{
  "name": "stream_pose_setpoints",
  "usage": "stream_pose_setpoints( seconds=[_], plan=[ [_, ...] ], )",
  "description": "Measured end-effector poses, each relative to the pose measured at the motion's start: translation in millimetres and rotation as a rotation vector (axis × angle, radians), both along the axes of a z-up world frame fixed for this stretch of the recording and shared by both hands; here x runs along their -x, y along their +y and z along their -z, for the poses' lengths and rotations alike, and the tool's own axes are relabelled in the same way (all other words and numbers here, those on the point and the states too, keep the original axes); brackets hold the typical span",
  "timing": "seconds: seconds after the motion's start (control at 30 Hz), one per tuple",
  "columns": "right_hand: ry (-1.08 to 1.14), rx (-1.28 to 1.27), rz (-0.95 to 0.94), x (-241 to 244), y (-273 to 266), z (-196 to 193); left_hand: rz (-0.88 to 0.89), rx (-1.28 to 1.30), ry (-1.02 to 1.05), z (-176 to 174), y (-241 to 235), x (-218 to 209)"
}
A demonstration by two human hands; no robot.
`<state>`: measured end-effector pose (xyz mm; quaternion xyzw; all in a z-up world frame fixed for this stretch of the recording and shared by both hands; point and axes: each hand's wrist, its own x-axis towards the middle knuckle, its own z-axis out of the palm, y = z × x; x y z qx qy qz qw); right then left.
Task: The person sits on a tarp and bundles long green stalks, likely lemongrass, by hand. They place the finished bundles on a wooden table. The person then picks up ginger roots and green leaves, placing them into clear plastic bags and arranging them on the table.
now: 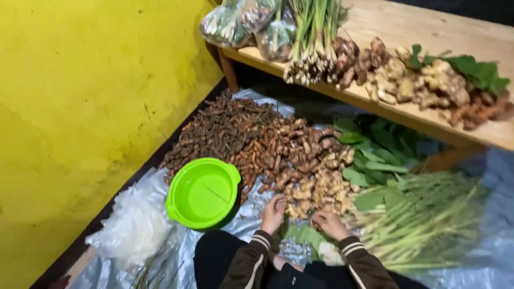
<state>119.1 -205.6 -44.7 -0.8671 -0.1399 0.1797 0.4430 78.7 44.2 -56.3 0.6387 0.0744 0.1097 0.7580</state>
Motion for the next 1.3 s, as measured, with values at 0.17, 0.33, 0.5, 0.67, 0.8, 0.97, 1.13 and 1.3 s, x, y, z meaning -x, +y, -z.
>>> stream_pose_setpoints(
  seconds=[0.17,0.33,0.5,0.67,0.8,0.97,1.13,1.3],
  plan=[
    [0.016,0.100,0.064,55.6,-61.2,67.6,-0.165,-0.086,0.081,19.0,3.9,74.8],
    [0.017,0.286,0.089,56.0,-65.8,85.1,-0.170,0.045,0.207,5.9,4.5,94.5],
    [0.077,0.616,0.010,91.2,-44.6,31.7,-0.177,0.031,0.282,-27.3,-0.5,137.7],
    [0.109,0.661,0.136,94.2,-43.7,102.5,-0.195,0.042,0.273,-51.8,0.8,170.5],
    [0.044,0.703,0.152,76.1,-51.0,133.7,-0.207,0.077,0.230,-69.9,-1.8,185.3],
    [-0.105,0.578,0.296,107.7,-20.1,-43.9,-0.220,0.004,0.201,-60.8,10.7,181.4],
    [-0.116,0.929,0.190,104.4,-29.1,1.3,-0.228,-0.026,0.208,-32.7,17.2,171.3],
    [-0.312,0.513,0.221,117.7,-7.9,24.3,-0.206,-0.058,0.205,-18.7,19.4,157.7]
  ],
)
